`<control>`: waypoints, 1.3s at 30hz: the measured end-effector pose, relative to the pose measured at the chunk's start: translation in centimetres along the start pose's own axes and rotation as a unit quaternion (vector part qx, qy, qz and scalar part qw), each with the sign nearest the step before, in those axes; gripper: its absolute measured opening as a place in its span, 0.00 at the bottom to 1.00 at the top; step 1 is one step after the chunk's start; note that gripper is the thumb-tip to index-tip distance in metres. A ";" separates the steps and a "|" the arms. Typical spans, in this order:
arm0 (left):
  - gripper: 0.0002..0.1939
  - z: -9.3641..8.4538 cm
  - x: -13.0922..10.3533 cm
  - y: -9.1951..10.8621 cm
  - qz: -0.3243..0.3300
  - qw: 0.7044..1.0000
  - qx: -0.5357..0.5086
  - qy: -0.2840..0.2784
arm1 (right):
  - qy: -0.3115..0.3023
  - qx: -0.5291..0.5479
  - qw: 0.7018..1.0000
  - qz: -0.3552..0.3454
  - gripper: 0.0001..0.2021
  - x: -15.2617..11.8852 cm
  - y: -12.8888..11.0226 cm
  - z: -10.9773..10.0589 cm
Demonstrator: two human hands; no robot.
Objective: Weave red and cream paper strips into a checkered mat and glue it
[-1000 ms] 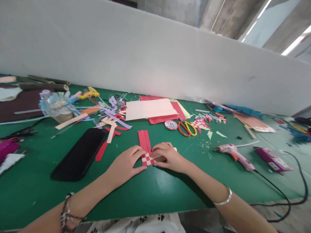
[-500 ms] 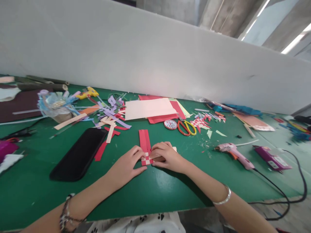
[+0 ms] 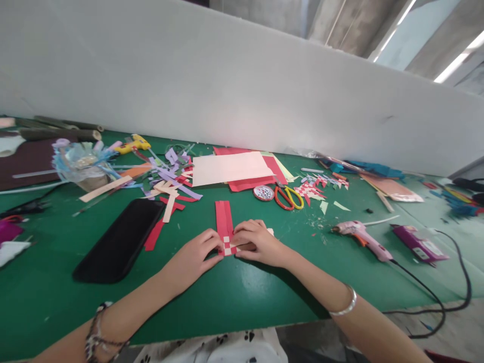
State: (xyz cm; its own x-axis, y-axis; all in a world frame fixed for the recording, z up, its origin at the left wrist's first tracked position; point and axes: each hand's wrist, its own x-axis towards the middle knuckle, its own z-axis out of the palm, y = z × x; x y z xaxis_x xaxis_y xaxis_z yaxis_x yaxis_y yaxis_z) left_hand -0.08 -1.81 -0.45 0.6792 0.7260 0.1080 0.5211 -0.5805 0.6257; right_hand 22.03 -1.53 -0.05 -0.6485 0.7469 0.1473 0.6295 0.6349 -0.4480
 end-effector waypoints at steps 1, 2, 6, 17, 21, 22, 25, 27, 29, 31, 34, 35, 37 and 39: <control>0.04 0.0 0.0 0.0 0.008 1.000 0.011 0.001 | 0.002 -0.001 1.000 0.004 0.11 0.0 0.0 0.0; 0.04 0.0 -0.1 0.0 0.018 1.000 0.025 0.000 | 0.004 -0.001 1.000 0.007 0.10 0.1 0.0 0.1; 0.09 -0.2 -0.2 0.0 0.077 0.989 0.129 -0.009 | 0.013 0.005 1.000 0.005 0.12 0.1 -0.2 0.2; 0.11 -0.5 -0.2 0.3 0.165 0.949 0.267 -0.012 | 0.030 -0.020 0.999 0.004 0.04 -1.0 0.1 0.3; 0.18 -0.7 -0.3 0.5 0.157 0.943 0.288 -0.057 | 0.008 -0.024 1.000 0.000 0.05 -1.0 -0.3 0.0; 0.20 -0.7 -0.3 0.6 0.153 0.943 0.289 -0.063 | 0.004 -0.025 1.000 0.003 0.05 -1.0 -0.3 0.0; 0.25 -0.6 -0.4 0.7 0.140 0.949 0.274 -0.064 | -0.002 -0.032 0.999 0.009 0.07 -1.1 -0.2 -0.1; 0.27 -0.6 -0.4 0.8 0.136 0.954 0.260 -0.063 | -0.004 -0.037 0.999 0.009 0.08 -1.2 0.1 0.0; 0.29 -0.6 -0.4 0.9 0.132 0.954 0.261 -0.071 | -0.007 -0.041 0.999 0.008 0.09 -1.3 0.3 0.0; 0.30 -0.7 -0.5 0.9 0.129 0.951 0.267 -0.083 | -0.010 -0.045 0.999 0.008 0.09 -1.4 0.5 0.0; 0.32 -1.0 -0.5 0.6 0.134 0.951 0.261 -0.100 | -0.011 -0.050 0.999 0.003 0.09 -1.6 0.6 0.0; 0.32 -1.1 -0.5 0.3 0.139 0.951 0.252 -0.109 | -0.008 -0.052 0.999 0.001 0.09 -1.7 0.6 0.0; 0.34 -1.4 -0.7 -0.1 0.150 0.953 0.229 -0.132 | 0.004 -0.056 0.998 -0.003 0.09 -1.8 0.6 0.0; 0.36 -1.7 -0.8 -0.5 0.155 0.956 0.195 -0.157 | 0.016 -0.062 0.998 -0.004 0.10 -1.9 0.6 0.0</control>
State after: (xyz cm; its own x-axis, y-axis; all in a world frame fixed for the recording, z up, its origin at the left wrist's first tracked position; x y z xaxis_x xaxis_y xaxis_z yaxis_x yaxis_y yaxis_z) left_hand -1.80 -1.43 0.48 0.9216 0.3866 -0.0342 0.3818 -0.8872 0.2591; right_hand 23.61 -2.59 -0.63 -0.6410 0.7462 0.1796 0.6736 0.6591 -0.3345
